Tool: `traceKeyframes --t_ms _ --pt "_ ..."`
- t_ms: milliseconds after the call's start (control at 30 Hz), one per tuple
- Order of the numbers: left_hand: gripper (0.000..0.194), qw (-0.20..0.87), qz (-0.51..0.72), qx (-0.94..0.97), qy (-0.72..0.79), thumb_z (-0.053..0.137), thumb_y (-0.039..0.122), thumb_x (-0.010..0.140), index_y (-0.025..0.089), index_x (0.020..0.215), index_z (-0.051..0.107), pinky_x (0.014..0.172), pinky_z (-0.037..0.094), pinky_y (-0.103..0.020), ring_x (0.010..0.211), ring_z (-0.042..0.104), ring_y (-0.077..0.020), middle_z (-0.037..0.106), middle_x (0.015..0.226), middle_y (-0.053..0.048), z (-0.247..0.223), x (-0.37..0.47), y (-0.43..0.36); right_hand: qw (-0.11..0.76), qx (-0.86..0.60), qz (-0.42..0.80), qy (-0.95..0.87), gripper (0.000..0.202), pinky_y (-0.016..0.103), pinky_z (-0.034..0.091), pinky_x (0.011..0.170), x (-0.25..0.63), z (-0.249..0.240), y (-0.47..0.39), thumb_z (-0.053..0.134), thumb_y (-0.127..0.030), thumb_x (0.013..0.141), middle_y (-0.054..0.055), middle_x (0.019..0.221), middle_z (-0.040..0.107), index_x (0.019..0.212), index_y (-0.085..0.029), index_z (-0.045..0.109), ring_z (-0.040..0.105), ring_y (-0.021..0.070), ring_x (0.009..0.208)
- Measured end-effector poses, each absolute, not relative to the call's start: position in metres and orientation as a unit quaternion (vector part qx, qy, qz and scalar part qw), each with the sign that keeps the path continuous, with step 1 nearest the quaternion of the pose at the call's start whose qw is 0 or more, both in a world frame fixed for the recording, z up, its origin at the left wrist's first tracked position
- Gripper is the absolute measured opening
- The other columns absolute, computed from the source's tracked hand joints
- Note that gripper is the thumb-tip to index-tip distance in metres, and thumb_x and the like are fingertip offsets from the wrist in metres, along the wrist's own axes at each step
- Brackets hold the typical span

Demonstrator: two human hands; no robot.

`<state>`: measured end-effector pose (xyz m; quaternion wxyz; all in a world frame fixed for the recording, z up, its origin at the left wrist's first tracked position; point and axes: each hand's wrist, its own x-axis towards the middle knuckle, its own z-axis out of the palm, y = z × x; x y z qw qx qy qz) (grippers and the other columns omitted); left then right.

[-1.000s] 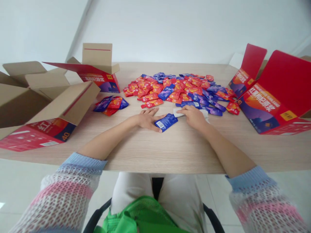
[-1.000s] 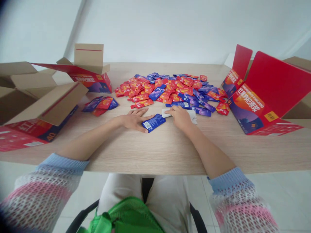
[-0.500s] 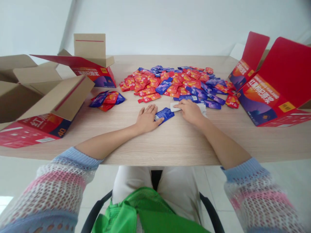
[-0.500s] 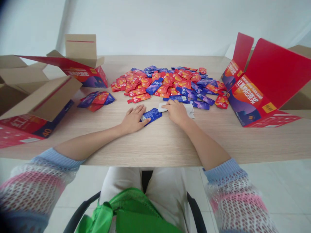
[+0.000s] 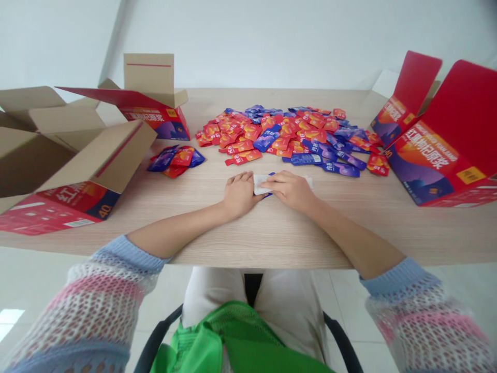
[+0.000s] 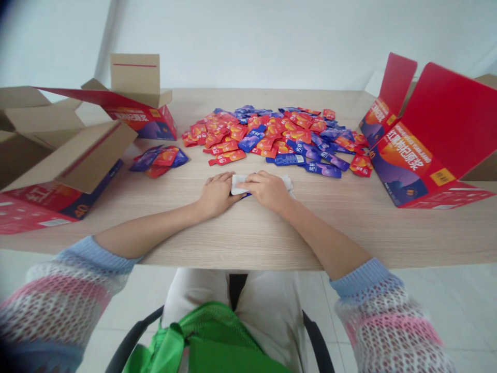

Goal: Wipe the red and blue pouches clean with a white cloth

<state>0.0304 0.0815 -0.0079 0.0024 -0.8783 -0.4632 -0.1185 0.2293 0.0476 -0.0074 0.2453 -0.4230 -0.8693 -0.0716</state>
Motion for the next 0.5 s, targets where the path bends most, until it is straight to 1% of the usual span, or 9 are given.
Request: traceKeyframes --t_ms 67,167,267,367,433,467,500 --pt "0.06 -0.001 -0.115 -0.883 -0.454 0.054 0.057 0.091 0.012 0.131 0.056 0.104 0.04 -0.044 0.131 0.047 -0.0301 0.052 0.143 -0.014 -0.008 0.029 0.083 0.223 -0.43 -0.076 -0.871 0.034 0.033 0.044 0.085 0.233 -0.007 0.052 0.046 -0.022 0.097 0.004 0.111 0.069 0.122 -0.029 0.069 0.056 0.0208 0.098" --pt "0.053 -0.014 -0.127 -0.889 -0.44 0.059 0.051 0.089 0.016 0.129 0.059 0.102 0.042 -0.043 0.127 0.05 -0.03 0.055 0.14 -0.012 -0.006 0.027 0.087 0.181 -0.488 -0.092 -0.849 0.038 0.034 0.043 0.082 0.247 -0.007 0.061 0.045 -0.017 0.096 0.005 0.112 0.068 0.123 -0.029 0.069 0.054 0.0222 0.097" --pt "0.047 -0.066 -0.151 -0.886 -0.434 0.069 0.046 0.083 0.018 0.12 0.065 0.097 0.047 -0.038 0.115 0.058 -0.0273 0.067 0.122 -0.009 -0.001 0.023 0.091 0.138 -0.569 -0.099 -0.805 0.041 0.035 0.042 0.077 0.267 -0.007 0.067 0.044 -0.014 0.095 0.006 0.114 0.067 0.124 -0.029 0.068 0.053 0.0239 0.097" --pt "0.041 -0.161 -0.15 -0.865 -0.452 0.076 0.041 0.075 0.02 0.111 0.071 0.085 0.052 -0.032 0.097 0.066 -0.0241 0.074 0.102 -0.004 0.011 0.016 0.091 0.118 -0.62 -0.096 -0.769 0.041 0.036 0.042 0.078 0.283 -0.006 0.069 0.043 -0.015 0.094 0.006 0.117 0.066 0.124 -0.029 0.068 0.053 0.0249 0.098" --pt "0.034 -0.215 -0.129 -0.85 -0.464 0.075 0.037 0.075 0.022 0.105 0.074 0.076 0.054 -0.03 0.085 0.068 -0.0221 0.075 0.092 -0.002 0.022 0.01 0.092 0.113 -0.637 -0.093 -0.757 0.041 0.036 0.043 0.081 0.288 -0.004 0.068 0.046 -0.014 0.092 0.007 0.118 0.066 0.124 -0.027 0.068 0.053 0.0256 0.1" --pt "0.029 -0.217 -0.123 -0.847 -0.469 0.073 0.036 0.077 0.022 0.103 0.075 0.074 0.053 -0.03 0.082 0.068 -0.0215 0.075 0.089 -0.001 0.028 0.007 0.093 0.111 -0.642 -0.092 -0.753 0.041 0.037 0.043 0.082 0.289 -0.004 0.068 0.047 -0.014 0.091 0.008 0.118 0.065 0.124 -0.027 0.067 0.053 0.026 0.101" --pt "0.025 -0.194 -0.125 -0.847 -0.478 0.07 0.034 0.079 0.023 0.101 0.075 0.075 0.053 -0.03 0.082 0.068 -0.0215 0.075 0.089 -0.001 0.035 0.003 0.094 0.109 -0.644 -0.092 -0.752 0.042 0.037 0.043 0.083 0.29 -0.004 0.068 0.049 -0.014 0.09 0.008 0.119 0.065 0.125 -0.027 0.067 0.053 0.0264 0.102"
